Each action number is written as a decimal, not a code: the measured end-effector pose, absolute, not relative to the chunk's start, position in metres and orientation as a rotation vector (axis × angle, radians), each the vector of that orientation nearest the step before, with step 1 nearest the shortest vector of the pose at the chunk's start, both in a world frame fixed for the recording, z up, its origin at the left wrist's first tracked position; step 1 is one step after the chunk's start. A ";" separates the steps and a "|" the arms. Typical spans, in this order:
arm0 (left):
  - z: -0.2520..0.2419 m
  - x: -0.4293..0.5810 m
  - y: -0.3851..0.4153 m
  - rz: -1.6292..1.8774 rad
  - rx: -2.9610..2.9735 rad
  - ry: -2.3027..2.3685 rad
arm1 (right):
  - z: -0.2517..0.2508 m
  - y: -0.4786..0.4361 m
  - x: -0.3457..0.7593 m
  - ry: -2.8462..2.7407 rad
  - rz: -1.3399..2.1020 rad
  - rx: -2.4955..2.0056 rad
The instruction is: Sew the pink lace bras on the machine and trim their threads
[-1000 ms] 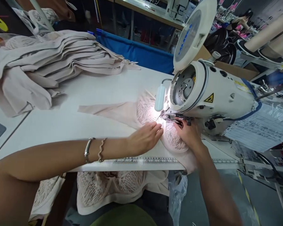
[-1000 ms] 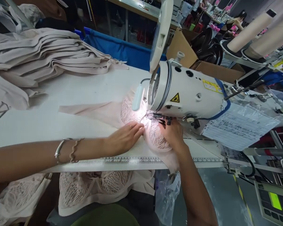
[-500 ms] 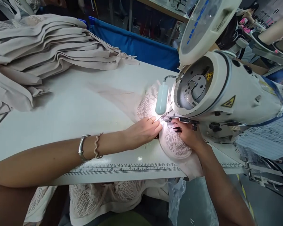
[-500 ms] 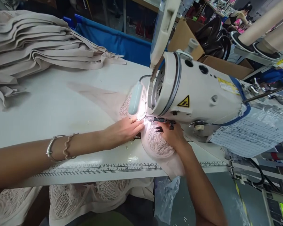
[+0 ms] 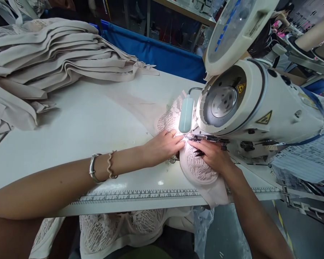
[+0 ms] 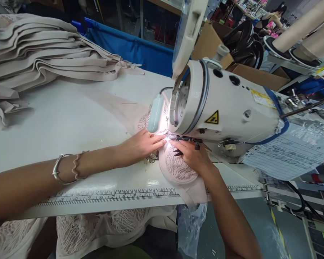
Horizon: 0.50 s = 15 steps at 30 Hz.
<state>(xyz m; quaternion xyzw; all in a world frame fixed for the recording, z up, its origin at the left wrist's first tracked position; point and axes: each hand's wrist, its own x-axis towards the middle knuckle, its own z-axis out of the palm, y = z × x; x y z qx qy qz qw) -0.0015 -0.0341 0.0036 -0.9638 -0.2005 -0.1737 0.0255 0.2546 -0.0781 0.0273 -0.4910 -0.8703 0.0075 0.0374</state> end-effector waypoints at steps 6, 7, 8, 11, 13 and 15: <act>0.008 -0.003 -0.026 -0.526 -3.049 -0.614 | 0.025 -0.080 0.254 -2.634 0.029 -1.499; 0.008 -0.003 -0.024 -0.514 -3.063 -0.626 | 0.025 -0.080 0.253 -2.631 0.033 -1.498; 0.008 -0.003 -0.022 -0.503 -3.073 -0.638 | 0.024 -0.080 0.253 -2.630 0.032 -1.495; 0.007 -0.003 -0.016 -0.539 -3.103 -0.645 | 0.024 -0.079 0.252 -2.645 0.008 -1.495; 0.007 -0.004 -0.011 -0.608 -3.139 -0.615 | 0.023 -0.079 0.251 -2.654 -0.007 -1.505; 0.007 -0.006 -0.007 -0.662 -3.184 -0.601 | 0.022 -0.080 0.250 -2.642 -0.014 -1.513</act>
